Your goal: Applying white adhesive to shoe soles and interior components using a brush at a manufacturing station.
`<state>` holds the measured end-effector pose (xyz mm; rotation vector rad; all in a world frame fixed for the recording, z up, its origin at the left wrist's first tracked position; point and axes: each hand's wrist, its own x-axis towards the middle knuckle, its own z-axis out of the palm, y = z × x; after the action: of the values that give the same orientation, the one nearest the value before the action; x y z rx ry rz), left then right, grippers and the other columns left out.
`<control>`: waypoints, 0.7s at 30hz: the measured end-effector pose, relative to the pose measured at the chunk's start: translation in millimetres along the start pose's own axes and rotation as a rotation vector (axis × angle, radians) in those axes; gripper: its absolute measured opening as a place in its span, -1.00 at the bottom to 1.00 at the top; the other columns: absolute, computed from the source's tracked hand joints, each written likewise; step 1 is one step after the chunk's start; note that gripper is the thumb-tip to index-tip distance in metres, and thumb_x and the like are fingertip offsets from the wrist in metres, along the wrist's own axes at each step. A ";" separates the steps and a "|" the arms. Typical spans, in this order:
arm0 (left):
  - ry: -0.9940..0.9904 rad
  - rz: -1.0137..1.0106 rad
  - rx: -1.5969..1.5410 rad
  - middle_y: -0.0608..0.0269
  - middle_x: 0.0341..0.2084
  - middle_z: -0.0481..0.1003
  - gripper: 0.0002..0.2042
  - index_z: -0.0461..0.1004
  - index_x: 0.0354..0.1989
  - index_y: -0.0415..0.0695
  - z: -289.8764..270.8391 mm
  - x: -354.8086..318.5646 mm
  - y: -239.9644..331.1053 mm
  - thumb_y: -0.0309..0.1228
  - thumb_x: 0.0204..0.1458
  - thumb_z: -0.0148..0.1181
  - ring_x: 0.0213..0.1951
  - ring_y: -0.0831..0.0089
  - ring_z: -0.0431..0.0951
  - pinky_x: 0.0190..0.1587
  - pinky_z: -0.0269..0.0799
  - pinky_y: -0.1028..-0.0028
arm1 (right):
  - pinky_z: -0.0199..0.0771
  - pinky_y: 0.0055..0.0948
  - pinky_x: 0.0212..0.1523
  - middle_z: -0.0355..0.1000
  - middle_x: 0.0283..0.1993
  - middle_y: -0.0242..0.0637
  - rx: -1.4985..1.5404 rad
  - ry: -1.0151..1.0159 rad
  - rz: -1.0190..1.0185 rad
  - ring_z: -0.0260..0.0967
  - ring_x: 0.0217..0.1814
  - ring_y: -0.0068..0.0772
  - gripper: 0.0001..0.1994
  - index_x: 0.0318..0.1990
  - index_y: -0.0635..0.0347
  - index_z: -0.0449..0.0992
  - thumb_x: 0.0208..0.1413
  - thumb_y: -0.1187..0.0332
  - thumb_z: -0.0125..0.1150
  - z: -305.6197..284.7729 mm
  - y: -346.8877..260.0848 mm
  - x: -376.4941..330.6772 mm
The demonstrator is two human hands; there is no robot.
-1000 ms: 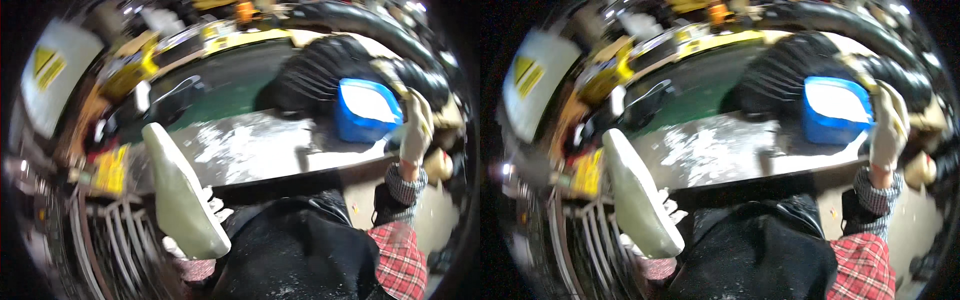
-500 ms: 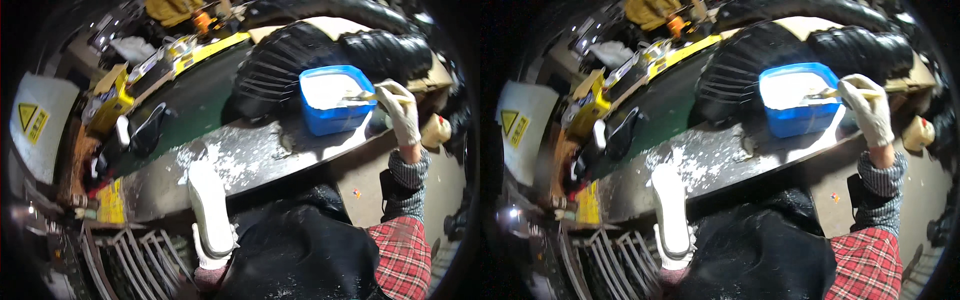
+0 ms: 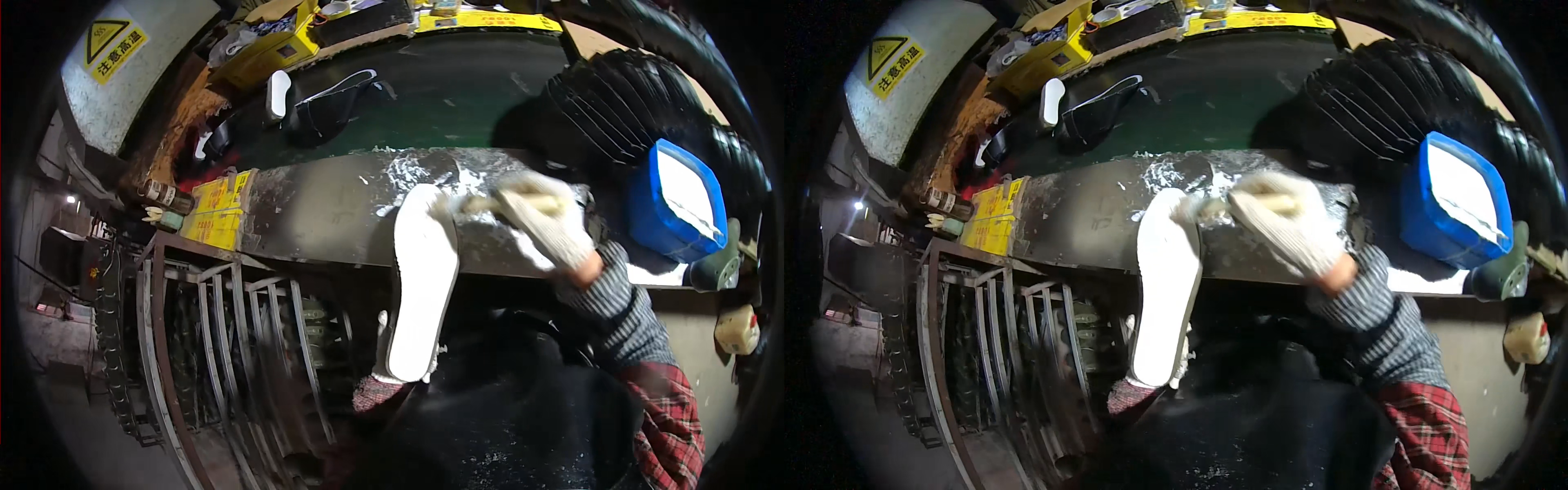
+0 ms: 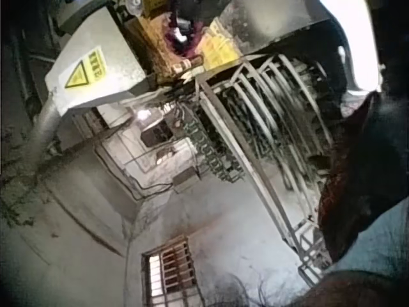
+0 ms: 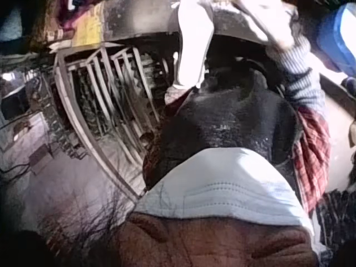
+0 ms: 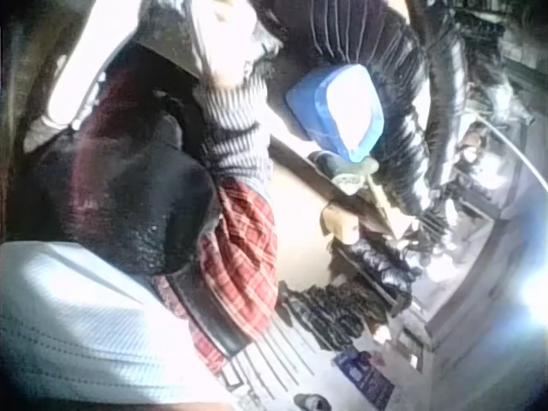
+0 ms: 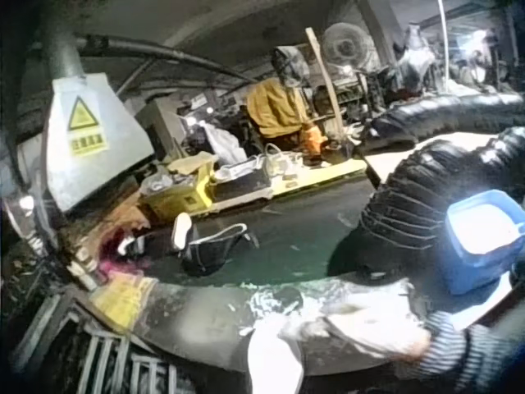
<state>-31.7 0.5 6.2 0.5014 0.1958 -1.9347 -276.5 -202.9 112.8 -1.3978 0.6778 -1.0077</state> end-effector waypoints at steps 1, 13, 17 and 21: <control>-0.171 -0.084 0.028 -0.29 -0.34 0.51 0.02 0.17 0.23 -0.38 -22.6 3.2 5.1 0.46 -0.03 -0.18 -0.50 -0.08 0.57 -0.54 0.55 0.08 | 0.48 -0.57 -0.36 0.54 -0.36 -0.35 -0.085 0.034 0.103 0.45 -0.37 -0.64 -0.84 -0.18 0.28 0.57 0.17 0.38 0.23 1.0 -3.2 -19.4; -0.587 -0.260 -0.294 -0.11 0.33 0.14 -0.22 -0.01 0.44 -0.03 -7.4 16.0 4.8 0.27 0.19 -0.28 0.22 -0.29 0.28 0.12 0.35 -0.19 | 0.53 -0.36 -0.42 0.50 -0.50 -0.16 -0.652 -0.322 -0.335 0.51 -0.48 -0.20 -0.81 -0.24 0.14 0.64 0.10 0.26 0.24 35.1 -58.2 13.7; -0.430 -0.086 -0.060 -0.13 0.38 0.02 -0.16 -0.06 0.43 -0.18 23.4 9.1 1.8 0.27 0.19 -0.24 0.37 -0.14 0.05 0.41 -0.02 0.06 | 0.53 -0.32 -0.50 0.45 -0.59 -0.19 -0.521 -0.551 -0.597 0.49 -0.56 -0.20 -0.82 -0.37 0.15 0.62 0.13 0.26 0.21 54.1 -59.5 -36.3; -0.522 -0.072 -0.055 -0.25 0.09 0.39 -0.21 0.09 0.37 -0.12 9.2 13.8 5.4 0.30 0.18 -0.28 -0.11 -0.22 0.56 -0.39 0.62 -0.07 | 0.44 -0.60 -0.49 0.53 -0.52 -0.36 -0.188 -0.210 0.084 0.41 -0.51 -0.67 -0.78 -0.34 0.29 0.61 0.16 0.28 0.27 53.3 -61.0 -39.1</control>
<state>-33.8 -16.6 9.0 -0.0569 -0.0711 -2.0552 -257.8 -137.1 171.1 -1.5997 0.6818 -0.7326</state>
